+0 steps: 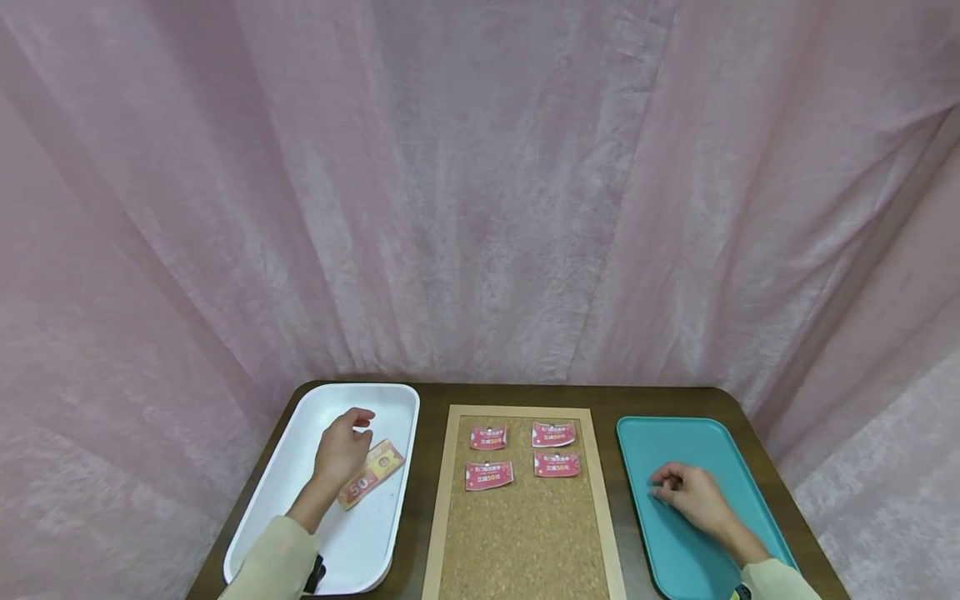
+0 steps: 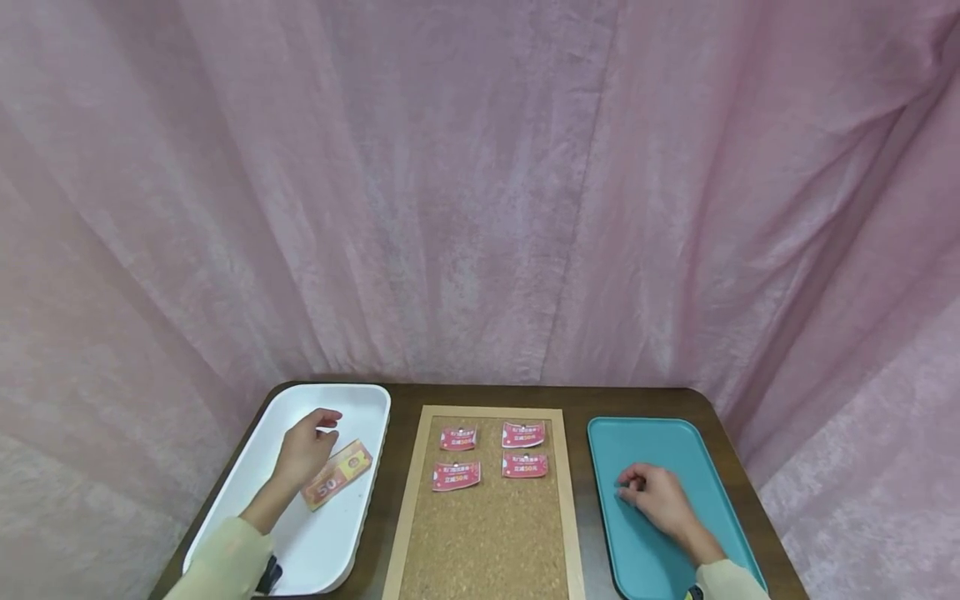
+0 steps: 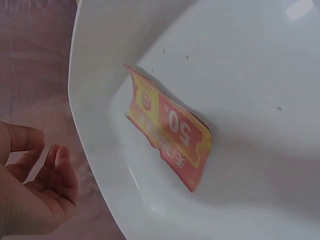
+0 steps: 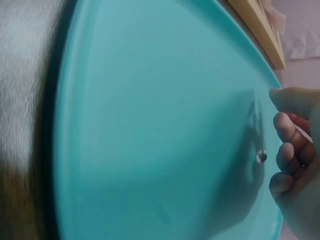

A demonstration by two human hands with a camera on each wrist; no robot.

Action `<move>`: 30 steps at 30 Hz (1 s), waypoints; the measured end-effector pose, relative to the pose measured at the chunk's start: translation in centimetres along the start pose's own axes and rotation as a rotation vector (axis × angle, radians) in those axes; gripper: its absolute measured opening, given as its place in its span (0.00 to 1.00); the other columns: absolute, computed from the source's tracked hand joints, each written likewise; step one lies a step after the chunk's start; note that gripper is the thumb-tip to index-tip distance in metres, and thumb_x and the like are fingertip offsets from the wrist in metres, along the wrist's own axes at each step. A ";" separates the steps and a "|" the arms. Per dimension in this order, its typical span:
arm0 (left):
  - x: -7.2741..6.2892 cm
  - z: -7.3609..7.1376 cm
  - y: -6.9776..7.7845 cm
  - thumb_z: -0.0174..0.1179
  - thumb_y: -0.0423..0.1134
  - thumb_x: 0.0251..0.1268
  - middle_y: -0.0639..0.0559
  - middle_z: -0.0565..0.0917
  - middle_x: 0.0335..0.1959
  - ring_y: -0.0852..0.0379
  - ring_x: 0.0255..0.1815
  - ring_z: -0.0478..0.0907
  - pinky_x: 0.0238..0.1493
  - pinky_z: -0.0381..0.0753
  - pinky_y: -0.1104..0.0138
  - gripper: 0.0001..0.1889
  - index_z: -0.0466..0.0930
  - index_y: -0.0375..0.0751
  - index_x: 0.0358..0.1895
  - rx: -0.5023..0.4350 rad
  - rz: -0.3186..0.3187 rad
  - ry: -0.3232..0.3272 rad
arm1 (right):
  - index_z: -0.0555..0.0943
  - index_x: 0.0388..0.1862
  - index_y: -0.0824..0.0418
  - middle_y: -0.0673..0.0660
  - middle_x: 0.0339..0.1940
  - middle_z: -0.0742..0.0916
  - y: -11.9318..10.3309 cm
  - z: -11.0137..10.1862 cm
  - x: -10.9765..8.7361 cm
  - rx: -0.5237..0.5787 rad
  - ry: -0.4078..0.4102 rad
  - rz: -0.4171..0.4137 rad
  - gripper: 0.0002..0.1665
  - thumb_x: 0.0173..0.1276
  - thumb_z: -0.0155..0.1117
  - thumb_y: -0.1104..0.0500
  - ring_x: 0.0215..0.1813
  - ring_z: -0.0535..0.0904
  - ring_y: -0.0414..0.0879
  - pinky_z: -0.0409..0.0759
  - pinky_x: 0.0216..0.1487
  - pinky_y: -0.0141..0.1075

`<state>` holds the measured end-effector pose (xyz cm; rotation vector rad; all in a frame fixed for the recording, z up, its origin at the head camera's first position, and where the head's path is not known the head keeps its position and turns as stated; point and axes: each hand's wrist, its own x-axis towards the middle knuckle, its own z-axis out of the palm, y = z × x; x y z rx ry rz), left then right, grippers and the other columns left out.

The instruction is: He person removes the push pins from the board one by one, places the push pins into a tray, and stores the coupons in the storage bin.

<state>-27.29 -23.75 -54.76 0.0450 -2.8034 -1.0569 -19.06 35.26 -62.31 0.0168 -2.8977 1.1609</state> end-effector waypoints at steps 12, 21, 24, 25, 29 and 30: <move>-0.3 1.8 2.4 0.61 0.30 0.69 0.41 0.88 0.52 0.47 0.45 0.85 0.45 0.81 0.55 0.15 0.84 0.38 0.57 -0.045 0.065 -0.019 | 0.88 0.38 0.62 0.48 0.27 0.82 -2.4 1.6 1.0 0.065 0.006 -0.012 0.07 0.64 0.78 0.64 0.29 0.73 0.34 0.72 0.31 0.30; 0.0 2.8 5.2 0.63 0.30 0.69 0.44 0.88 0.51 0.51 0.44 0.85 0.43 0.82 0.61 0.15 0.85 0.40 0.57 -0.138 0.089 -0.059 | 0.88 0.41 0.63 0.49 0.27 0.82 -3.9 2.3 1.9 0.099 0.013 -0.040 0.06 0.67 0.76 0.64 0.28 0.73 0.36 0.71 0.29 0.31; 0.0 3.3 6.0 0.64 0.29 0.68 0.44 0.88 0.51 0.53 0.41 0.86 0.38 0.83 0.63 0.15 0.85 0.39 0.57 -0.160 0.110 -0.078 | 0.88 0.42 0.63 0.49 0.27 0.82 -4.3 2.5 2.2 0.101 0.002 -0.048 0.06 0.68 0.75 0.64 0.28 0.73 0.36 0.71 0.30 0.31; 0.0 3.4 6.2 0.64 0.29 0.68 0.44 0.88 0.50 0.54 0.41 0.86 0.38 0.82 0.63 0.15 0.85 0.39 0.56 -0.160 0.118 -0.082 | 0.88 0.42 0.63 0.49 0.27 0.82 -4.4 2.6 2.2 0.104 0.000 -0.047 0.06 0.68 0.75 0.64 0.28 0.73 0.36 0.71 0.30 0.31; 0.0 4.2 7.1 0.64 0.28 0.68 0.43 0.89 0.50 0.55 0.40 0.85 0.39 0.82 0.62 0.14 0.85 0.38 0.55 -0.147 0.152 -0.093 | 0.88 0.41 0.63 0.50 0.28 0.82 -4.7 2.8 2.4 0.114 -0.006 -0.034 0.05 0.67 0.75 0.65 0.29 0.73 0.36 0.72 0.31 0.31; 0.0 4.4 7.2 0.64 0.28 0.68 0.43 0.89 0.50 0.55 0.39 0.85 0.40 0.82 0.61 0.14 0.85 0.38 0.55 -0.140 0.162 -0.095 | 0.88 0.41 0.63 0.50 0.28 0.82 -4.8 2.9 2.4 0.115 -0.008 -0.033 0.05 0.67 0.75 0.65 0.30 0.73 0.36 0.72 0.31 0.31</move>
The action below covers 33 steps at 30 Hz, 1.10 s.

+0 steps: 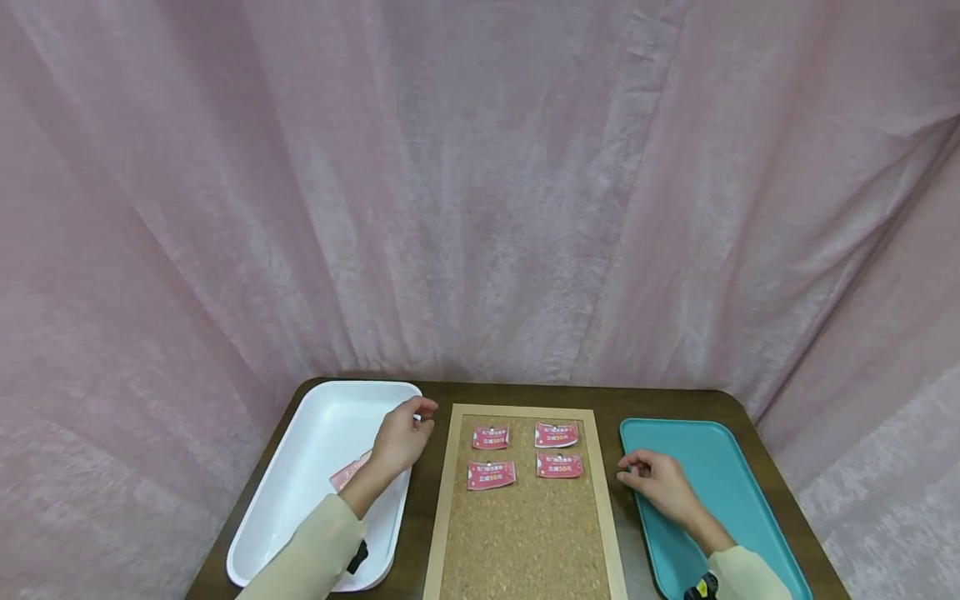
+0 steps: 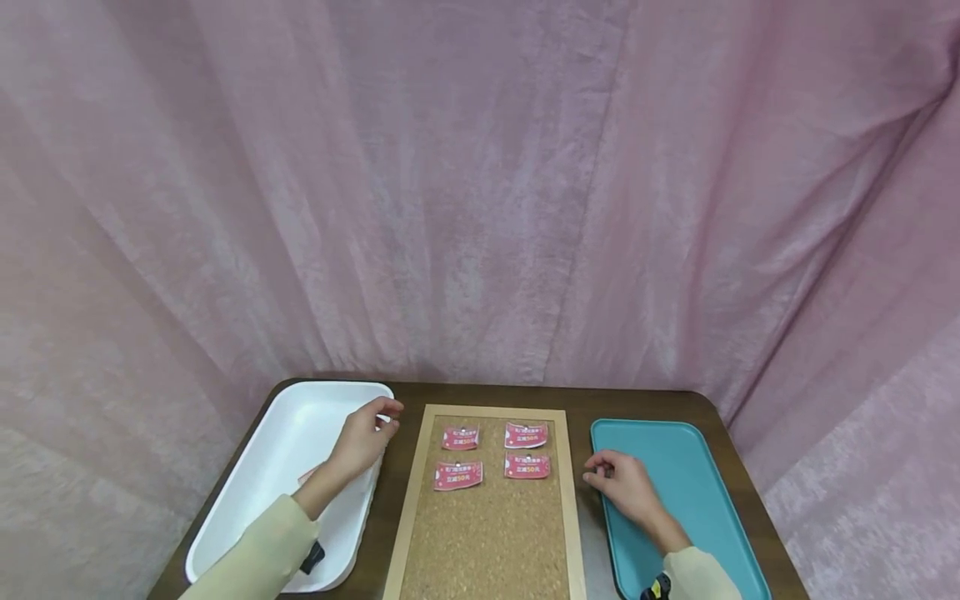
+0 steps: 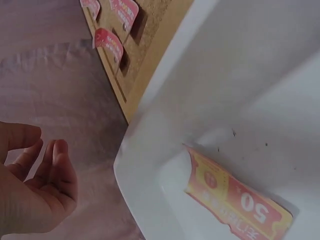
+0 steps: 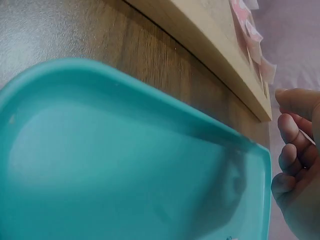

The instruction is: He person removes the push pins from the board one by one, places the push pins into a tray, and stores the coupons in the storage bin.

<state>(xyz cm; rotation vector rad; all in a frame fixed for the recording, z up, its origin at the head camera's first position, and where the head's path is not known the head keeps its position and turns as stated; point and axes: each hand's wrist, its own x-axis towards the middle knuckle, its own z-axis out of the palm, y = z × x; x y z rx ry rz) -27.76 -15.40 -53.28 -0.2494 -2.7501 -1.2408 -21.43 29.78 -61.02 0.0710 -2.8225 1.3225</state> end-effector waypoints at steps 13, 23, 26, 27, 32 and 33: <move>0.9 3.6 3.0 0.63 0.30 0.71 0.45 0.87 0.49 0.56 0.38 0.81 0.41 0.82 0.59 0.13 0.85 0.40 0.55 0.010 0.055 -0.115 | 0.87 0.40 0.63 0.50 0.28 0.82 -0.5 1.2 0.9 0.015 0.011 -0.025 0.06 0.66 0.76 0.66 0.30 0.72 0.36 0.71 0.30 0.30; 0.8 5.7 3.4 0.64 0.30 0.69 0.45 0.88 0.46 0.54 0.40 0.85 0.42 0.83 0.58 0.12 0.85 0.40 0.54 0.007 0.087 -0.139 | 0.87 0.41 0.64 0.50 0.28 0.81 -0.9 1.3 1.1 0.022 0.022 -0.040 0.06 0.66 0.75 0.67 0.29 0.72 0.37 0.72 0.29 0.30; 0.7 6.0 3.7 0.64 0.30 0.69 0.43 0.89 0.46 0.54 0.40 0.86 0.42 0.83 0.58 0.12 0.85 0.38 0.54 0.003 0.096 -0.150 | 0.87 0.41 0.64 0.50 0.28 0.82 -1.2 1.4 1.3 0.023 0.017 -0.053 0.06 0.67 0.75 0.66 0.29 0.73 0.37 0.72 0.29 0.31; 0.7 6.1 3.8 0.64 0.29 0.69 0.42 0.89 0.46 0.53 0.40 0.86 0.41 0.82 0.58 0.12 0.85 0.38 0.53 -0.001 0.098 -0.153 | 0.87 0.41 0.65 0.50 0.28 0.82 -1.3 1.5 1.3 0.025 0.016 -0.056 0.06 0.67 0.75 0.66 0.29 0.73 0.37 0.73 0.29 0.31; 0.7 6.5 4.4 0.63 0.29 0.69 0.46 0.89 0.46 0.56 0.40 0.85 0.41 0.82 0.60 0.12 0.85 0.41 0.53 -0.009 0.095 -0.166 | 0.87 0.40 0.64 0.49 0.28 0.81 -1.6 1.7 1.8 0.023 0.019 -0.068 0.05 0.67 0.75 0.66 0.29 0.72 0.37 0.72 0.29 0.30; 0.7 6.6 4.4 0.63 0.30 0.69 0.47 0.89 0.45 0.57 0.40 0.85 0.41 0.82 0.61 0.12 0.85 0.42 0.53 -0.004 0.094 -0.168 | 0.87 0.40 0.64 0.49 0.28 0.81 -1.6 1.8 1.8 0.024 0.021 -0.071 0.05 0.67 0.75 0.66 0.29 0.72 0.37 0.72 0.29 0.30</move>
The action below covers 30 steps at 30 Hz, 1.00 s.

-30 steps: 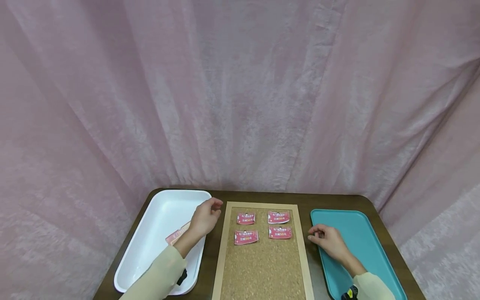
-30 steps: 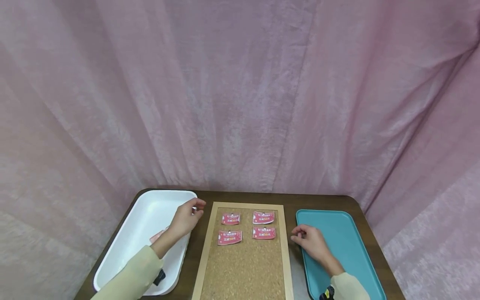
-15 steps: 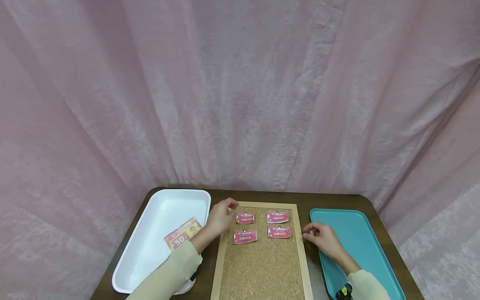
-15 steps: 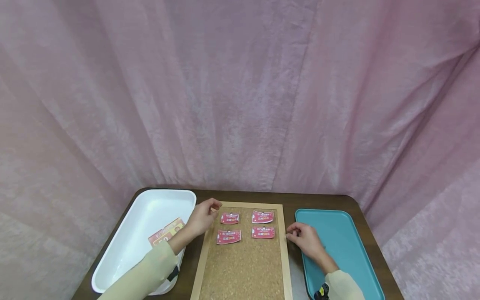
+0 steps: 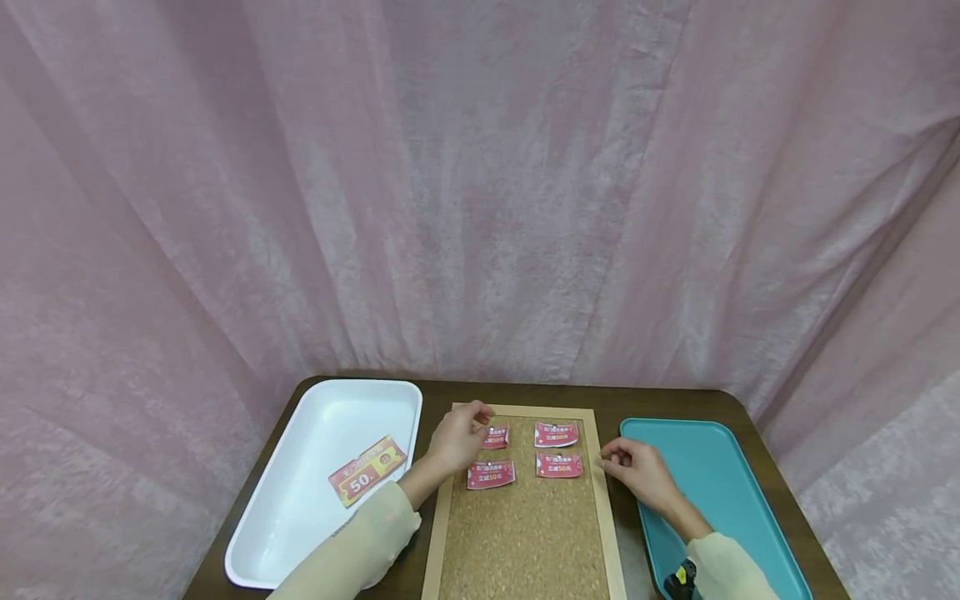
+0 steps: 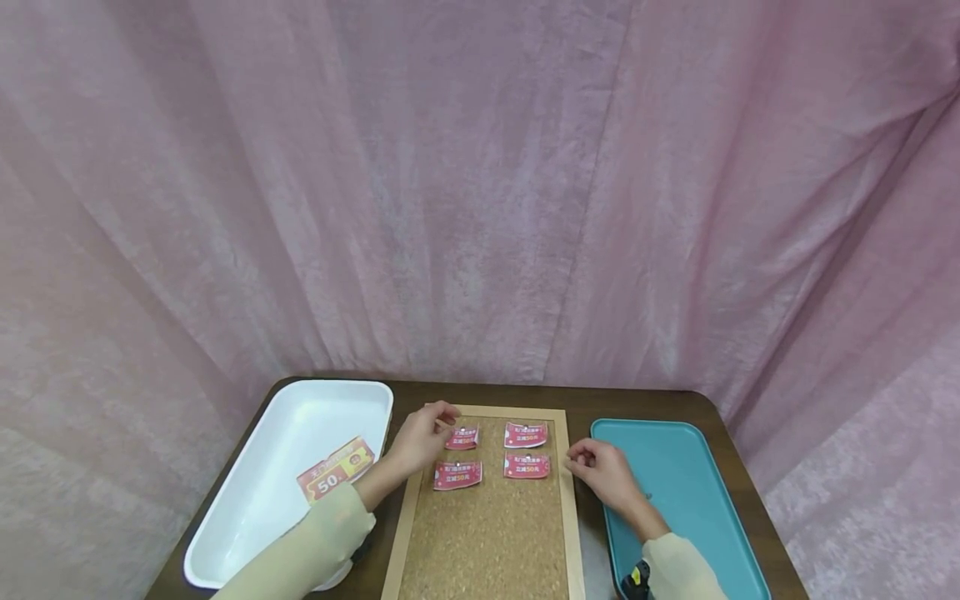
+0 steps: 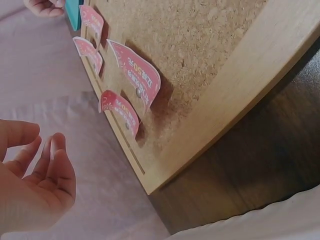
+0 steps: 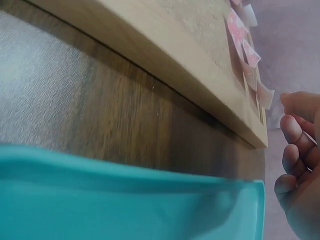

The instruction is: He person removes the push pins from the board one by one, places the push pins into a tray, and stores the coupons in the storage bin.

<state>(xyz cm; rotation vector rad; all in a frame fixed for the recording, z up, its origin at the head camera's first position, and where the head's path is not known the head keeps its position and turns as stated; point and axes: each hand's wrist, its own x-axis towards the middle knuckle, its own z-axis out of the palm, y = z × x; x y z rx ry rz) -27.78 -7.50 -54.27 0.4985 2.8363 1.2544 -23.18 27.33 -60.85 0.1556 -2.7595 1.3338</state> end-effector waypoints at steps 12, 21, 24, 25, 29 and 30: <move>0.6 1.2 0.4 0.64 0.30 0.69 0.49 0.88 0.43 0.60 0.38 0.82 0.40 0.81 0.64 0.12 0.85 0.40 0.54 0.003 0.027 -0.005 | 0.87 0.37 0.60 0.48 0.28 0.81 -0.7 0.9 1.0 -0.003 0.000 -0.041 0.04 0.68 0.75 0.65 0.30 0.72 0.37 0.72 0.31 0.30; 0.7 2.9 1.2 0.62 0.28 0.70 0.48 0.88 0.45 0.61 0.37 0.82 0.39 0.81 0.67 0.13 0.84 0.36 0.56 -0.048 0.025 -0.060 | 0.87 0.37 0.61 0.48 0.28 0.81 -0.8 1.1 1.1 -0.021 0.011 -0.066 0.04 0.67 0.75 0.67 0.30 0.72 0.36 0.72 0.31 0.30; 0.6 3.3 1.4 0.61 0.27 0.71 0.48 0.87 0.46 0.61 0.38 0.81 0.38 0.81 0.68 0.14 0.83 0.37 0.57 -0.078 0.013 -0.089 | 0.87 0.38 0.62 0.48 0.28 0.82 -1.0 1.2 1.1 -0.025 0.010 -0.073 0.04 0.67 0.75 0.68 0.30 0.72 0.36 0.72 0.31 0.30; 0.6 3.5 1.4 0.61 0.27 0.70 0.47 0.87 0.46 0.61 0.39 0.81 0.39 0.80 0.68 0.14 0.83 0.36 0.57 -0.082 0.017 -0.088 | 0.87 0.39 0.63 0.48 0.29 0.82 -1.0 1.2 1.2 -0.028 0.005 -0.072 0.04 0.67 0.74 0.68 0.30 0.72 0.36 0.72 0.31 0.30; 0.5 4.0 1.6 0.62 0.27 0.70 0.45 0.88 0.46 0.60 0.39 0.81 0.39 0.80 0.68 0.14 0.84 0.39 0.55 -0.082 0.022 -0.078 | 0.87 0.40 0.62 0.49 0.29 0.81 -1.0 1.4 1.3 -0.034 -0.009 -0.049 0.04 0.68 0.74 0.67 0.31 0.72 0.36 0.72 0.32 0.30; 0.5 4.1 1.6 0.62 0.27 0.69 0.45 0.88 0.46 0.60 0.39 0.81 0.38 0.80 0.68 0.13 0.84 0.39 0.55 -0.081 0.023 -0.075 | 0.87 0.40 0.62 0.49 0.29 0.81 -1.1 1.4 1.4 -0.036 -0.011 -0.046 0.04 0.68 0.74 0.67 0.31 0.72 0.37 0.72 0.32 0.30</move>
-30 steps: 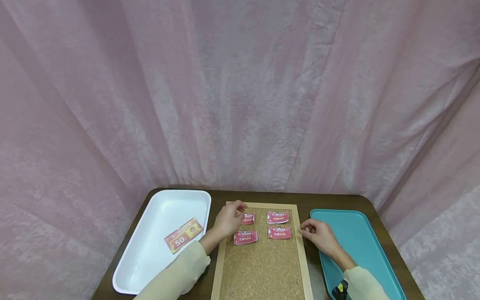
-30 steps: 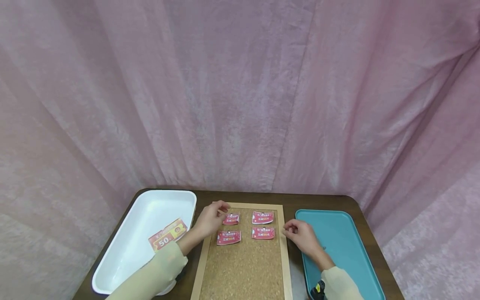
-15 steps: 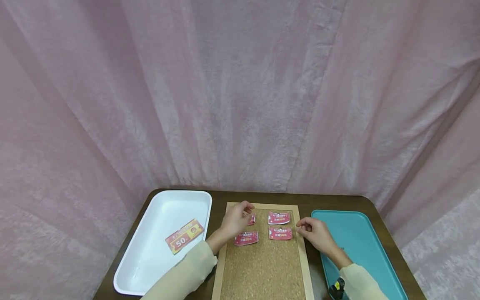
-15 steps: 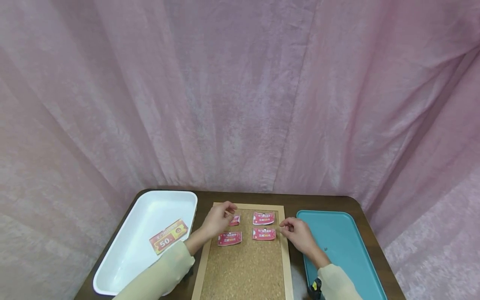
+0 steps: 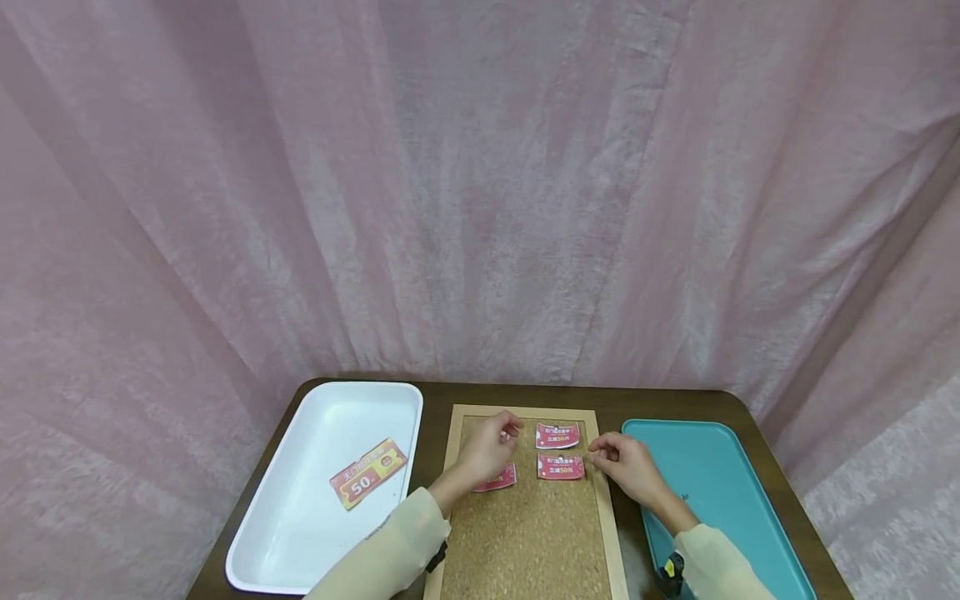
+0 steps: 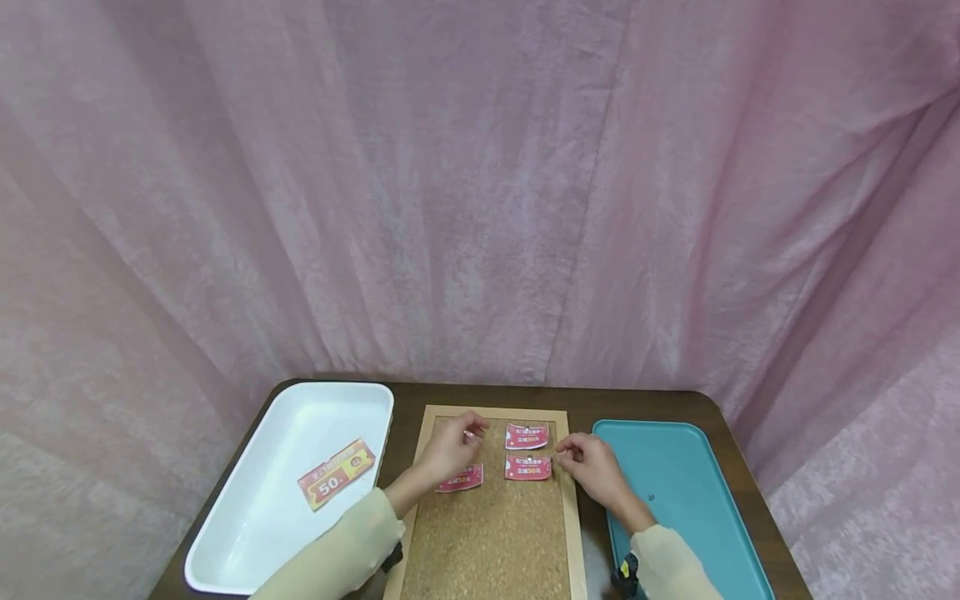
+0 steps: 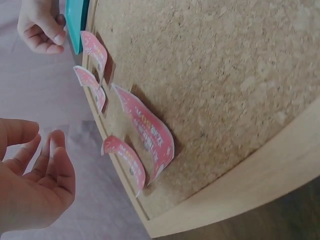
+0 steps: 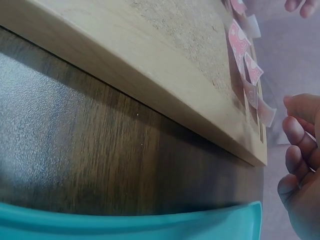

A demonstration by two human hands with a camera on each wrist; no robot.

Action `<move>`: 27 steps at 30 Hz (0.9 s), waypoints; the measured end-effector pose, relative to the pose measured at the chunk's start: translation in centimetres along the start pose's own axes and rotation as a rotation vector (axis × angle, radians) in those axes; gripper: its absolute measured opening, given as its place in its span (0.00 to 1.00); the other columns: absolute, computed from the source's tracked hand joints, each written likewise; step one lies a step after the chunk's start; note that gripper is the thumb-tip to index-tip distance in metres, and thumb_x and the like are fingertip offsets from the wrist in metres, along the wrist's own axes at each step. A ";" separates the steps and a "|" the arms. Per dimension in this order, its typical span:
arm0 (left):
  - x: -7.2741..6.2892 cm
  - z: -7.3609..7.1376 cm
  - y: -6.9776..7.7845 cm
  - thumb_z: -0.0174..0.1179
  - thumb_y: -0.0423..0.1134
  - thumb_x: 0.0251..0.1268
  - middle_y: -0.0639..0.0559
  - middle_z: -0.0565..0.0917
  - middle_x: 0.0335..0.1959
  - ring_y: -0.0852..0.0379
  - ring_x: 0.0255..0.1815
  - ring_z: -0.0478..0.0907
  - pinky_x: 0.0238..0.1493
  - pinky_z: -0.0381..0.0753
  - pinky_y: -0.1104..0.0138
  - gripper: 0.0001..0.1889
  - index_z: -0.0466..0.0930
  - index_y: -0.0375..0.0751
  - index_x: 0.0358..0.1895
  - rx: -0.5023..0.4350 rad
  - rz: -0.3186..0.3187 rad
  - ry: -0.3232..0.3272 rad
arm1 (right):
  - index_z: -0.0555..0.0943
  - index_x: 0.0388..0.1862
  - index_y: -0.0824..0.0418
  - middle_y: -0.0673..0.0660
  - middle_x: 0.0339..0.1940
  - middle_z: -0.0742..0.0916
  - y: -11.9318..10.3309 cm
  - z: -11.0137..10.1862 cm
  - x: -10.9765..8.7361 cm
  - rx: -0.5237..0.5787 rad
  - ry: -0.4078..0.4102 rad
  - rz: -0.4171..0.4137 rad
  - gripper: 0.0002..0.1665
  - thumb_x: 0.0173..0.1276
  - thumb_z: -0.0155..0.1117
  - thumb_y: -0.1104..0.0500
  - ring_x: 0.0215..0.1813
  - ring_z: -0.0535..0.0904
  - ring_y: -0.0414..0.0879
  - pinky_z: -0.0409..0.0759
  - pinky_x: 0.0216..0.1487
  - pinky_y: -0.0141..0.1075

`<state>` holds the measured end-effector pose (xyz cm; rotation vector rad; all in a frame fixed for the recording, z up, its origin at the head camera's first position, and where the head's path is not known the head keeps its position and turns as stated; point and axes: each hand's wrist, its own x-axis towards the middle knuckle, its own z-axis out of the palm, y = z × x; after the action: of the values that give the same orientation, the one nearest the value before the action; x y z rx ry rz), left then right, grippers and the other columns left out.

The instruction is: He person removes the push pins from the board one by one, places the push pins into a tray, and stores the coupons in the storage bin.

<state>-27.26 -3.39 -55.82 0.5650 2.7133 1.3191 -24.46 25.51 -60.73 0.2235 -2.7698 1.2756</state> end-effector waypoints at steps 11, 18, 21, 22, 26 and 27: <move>0.1 1.1 -0.2 0.60 0.28 0.71 0.42 0.87 0.51 0.54 0.47 0.83 0.48 0.84 0.59 0.13 0.84 0.38 0.56 -0.021 -0.028 -0.017 | 0.88 0.40 0.63 0.48 0.28 0.81 -0.4 0.7 0.6 -0.011 0.007 -0.014 0.04 0.67 0.76 0.66 0.32 0.71 0.39 0.71 0.32 0.31; 0.3 1.8 0.3 0.60 0.28 0.69 0.38 0.84 0.58 0.56 0.47 0.82 0.49 0.84 0.60 0.16 0.84 0.38 0.58 -0.057 -0.049 -0.044 | 0.89 0.40 0.61 0.48 0.29 0.81 -0.4 1.0 0.9 -0.012 0.003 0.002 0.04 0.68 0.76 0.65 0.34 0.71 0.40 0.71 0.35 0.32; 0.4 2.1 0.4 0.60 0.26 0.68 0.36 0.84 0.56 0.52 0.49 0.83 0.51 0.85 0.58 0.17 0.84 0.35 0.58 -0.077 -0.044 -0.032 | 0.89 0.40 0.61 0.48 0.29 0.81 -0.4 1.2 1.0 -0.021 0.002 0.002 0.04 0.68 0.76 0.65 0.34 0.71 0.41 0.71 0.36 0.32; 0.4 2.2 0.5 0.60 0.26 0.67 0.35 0.84 0.56 0.50 0.51 0.83 0.53 0.84 0.56 0.17 0.84 0.34 0.57 -0.087 -0.043 -0.025 | 0.89 0.40 0.61 0.48 0.29 0.81 -0.4 1.3 1.0 -0.025 0.002 0.000 0.04 0.67 0.76 0.65 0.34 0.71 0.41 0.71 0.37 0.32; 0.2 2.7 0.4 0.60 0.25 0.67 0.35 0.84 0.54 0.46 0.53 0.83 0.55 0.85 0.53 0.16 0.84 0.33 0.57 -0.120 -0.057 -0.012 | 0.89 0.40 0.61 0.48 0.29 0.81 -0.3 1.4 1.1 -0.028 0.006 0.003 0.04 0.67 0.76 0.65 0.34 0.71 0.40 0.70 0.37 0.32; 0.1 2.9 0.4 0.60 0.25 0.68 0.36 0.84 0.54 0.47 0.52 0.83 0.55 0.85 0.54 0.16 0.84 0.33 0.57 -0.121 -0.065 -0.013 | 0.89 0.40 0.60 0.48 0.29 0.81 -0.4 1.4 1.2 -0.027 0.006 0.003 0.04 0.67 0.76 0.65 0.34 0.71 0.40 0.70 0.37 0.33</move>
<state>-26.64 -1.01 -57.31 0.4680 2.5965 1.4451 -25.57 24.08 -61.24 0.2129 -2.7815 1.2362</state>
